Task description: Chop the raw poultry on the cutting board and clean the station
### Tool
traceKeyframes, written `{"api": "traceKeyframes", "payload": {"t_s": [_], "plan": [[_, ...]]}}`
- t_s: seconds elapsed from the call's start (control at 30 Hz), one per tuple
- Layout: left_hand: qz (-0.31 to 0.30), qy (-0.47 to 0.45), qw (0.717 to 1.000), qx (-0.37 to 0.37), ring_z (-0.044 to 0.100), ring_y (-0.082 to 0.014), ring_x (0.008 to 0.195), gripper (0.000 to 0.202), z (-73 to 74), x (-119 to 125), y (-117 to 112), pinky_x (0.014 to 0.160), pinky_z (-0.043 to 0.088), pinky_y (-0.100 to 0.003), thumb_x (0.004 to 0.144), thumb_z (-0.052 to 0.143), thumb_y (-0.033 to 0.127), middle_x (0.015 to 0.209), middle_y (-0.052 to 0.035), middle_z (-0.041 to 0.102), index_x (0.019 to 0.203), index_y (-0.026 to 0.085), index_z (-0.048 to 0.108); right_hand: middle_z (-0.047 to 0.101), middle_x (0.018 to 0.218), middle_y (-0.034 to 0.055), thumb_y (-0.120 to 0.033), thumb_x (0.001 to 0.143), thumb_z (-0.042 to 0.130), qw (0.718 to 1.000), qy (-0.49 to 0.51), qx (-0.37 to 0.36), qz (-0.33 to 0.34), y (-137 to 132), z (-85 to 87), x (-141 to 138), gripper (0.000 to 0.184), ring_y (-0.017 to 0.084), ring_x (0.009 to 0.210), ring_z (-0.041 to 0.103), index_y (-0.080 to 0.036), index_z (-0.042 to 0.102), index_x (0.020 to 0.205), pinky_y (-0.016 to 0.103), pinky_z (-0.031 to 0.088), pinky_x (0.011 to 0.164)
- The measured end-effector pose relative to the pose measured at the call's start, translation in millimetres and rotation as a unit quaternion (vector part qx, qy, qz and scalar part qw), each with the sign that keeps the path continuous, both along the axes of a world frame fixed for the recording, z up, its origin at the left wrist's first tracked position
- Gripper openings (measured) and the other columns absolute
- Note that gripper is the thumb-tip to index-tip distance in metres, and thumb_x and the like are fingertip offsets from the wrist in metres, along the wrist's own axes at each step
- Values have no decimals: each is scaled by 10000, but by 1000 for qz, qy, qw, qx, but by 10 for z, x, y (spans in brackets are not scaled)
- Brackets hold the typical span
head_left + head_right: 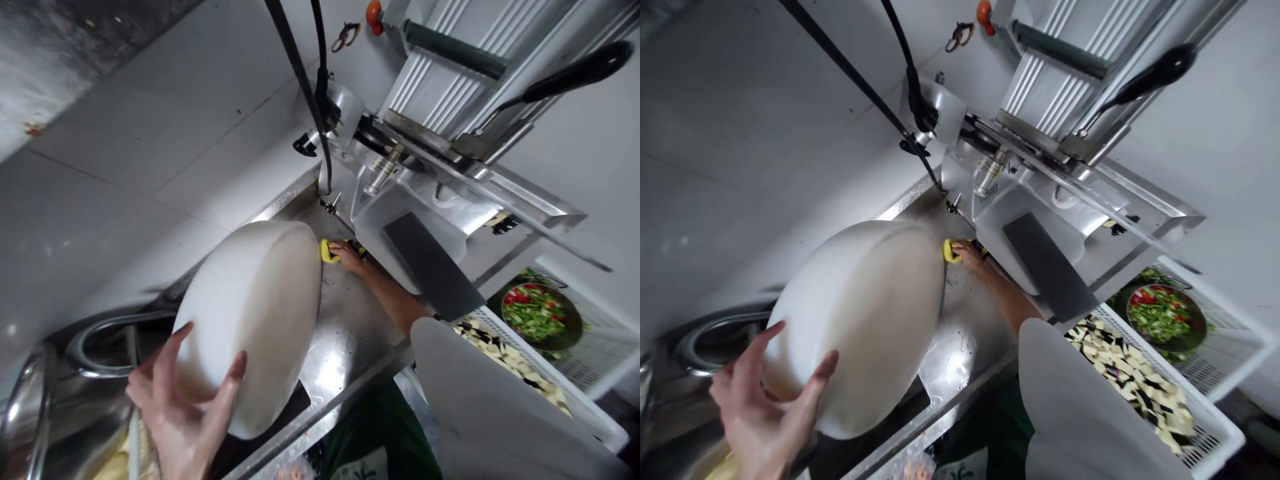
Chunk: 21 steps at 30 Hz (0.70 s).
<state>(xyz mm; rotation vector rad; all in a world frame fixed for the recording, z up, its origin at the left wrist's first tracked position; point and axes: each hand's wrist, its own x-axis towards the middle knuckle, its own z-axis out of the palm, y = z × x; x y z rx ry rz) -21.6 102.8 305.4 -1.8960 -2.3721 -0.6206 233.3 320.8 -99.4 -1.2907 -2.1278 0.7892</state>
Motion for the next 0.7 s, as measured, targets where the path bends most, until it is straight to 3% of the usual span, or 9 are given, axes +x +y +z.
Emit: {"api": "traceKeyframes", "payload": {"t_s": [0.13, 0.2, 0.33, 0.43, 0.5, 0.57, 0.7], "plan": [[-43, -15, 998, 44, 501, -424, 1294, 729, -38, -22, 211, 1154, 424, -685, 766, 744, 633, 1196, -121, 508, 1408, 305, 639, 714, 1364, 152, -12, 767, 634, 999, 36, -13, 23, -909, 13, 162, 469, 267, 1345, 604, -147, 801, 1184, 405, 424, 1198], [-48, -27, 997, 50, 484, -429, 1301, 707, -23, 17, 354, 1146, 424, -689, 761, 746, 639, 1170, -122, 519, 1378, 307, 657, 734, 1335, 114, -41, 782, 655, 999, 29, -26, -13, -1189, 37, 249, 457, 260, 1293, 645, -203, 807, 1181, 388, 468, 1170], [-63, -43, 997, 31, 444, -415, 1341, 686, 55, 149, 719, 1126, 416, -675, 770, 756, 619, 1273, -125, 535, 1366, 299, 640, 580, 1533, 154, -92, 880, 583, 982, -10, -37, -186, -1317, 100, 421, 580, 333, 1459, 497, -173, 660, 1449, 493, 380, 1252], [-84, -34, 996, 7, 401, -404, 1374, 678, 87, 248, 1055, 1128, 362, -681, 807, 750, 619, 1320, -102, 562, 1371, 275, 603, 406, 1664, 180, -127, 886, 612, 964, -75, -43, -251, -1281, 91, 397, 669, 395, 1556, 325, -151, 550, 1552, 569, 258, 1298], [-97, -29, 995, 2, 395, -389, 1375, 668, 92, 312, 1266, 1142, 322, -669, 823, 748, 633, 1296, -89, 587, 1348, 246, 606, 396, 1662, 208, -120, 881, 603, 958, -99, -58, -261, -1412, 65, 214, 673, 400, 1562, 307, -124, 542, 1551, 585, 240, 1298], [-99, -34, 994, 13, 414, -376, 1354, 685, 95, 377, 1432, 1155, 295, -643, 808, 774, 633, 1284, -92, 596, 1319, 200, 629, 419, 1641, 242, -96, 879, 570, 962, -85, -68, -251, -1739, 46, -150, 662, 399, 1559, 319, -96, 545, 1541, 600, 247, 1288], [-86, -56, 994, 33, 432, -364, 1342, 718, 94, 490, 1608, 1194, 234, -601, 769, 846, 539, 1324, -130, 594, 1298, 100, 640, 506, 1596, 202, -40, 893, 479, 971, 12, -103, -214, -2669, 56, -1382, 631, 365, 1540, 371, -159, 593, 1502, 607, 285, 1266]]}}
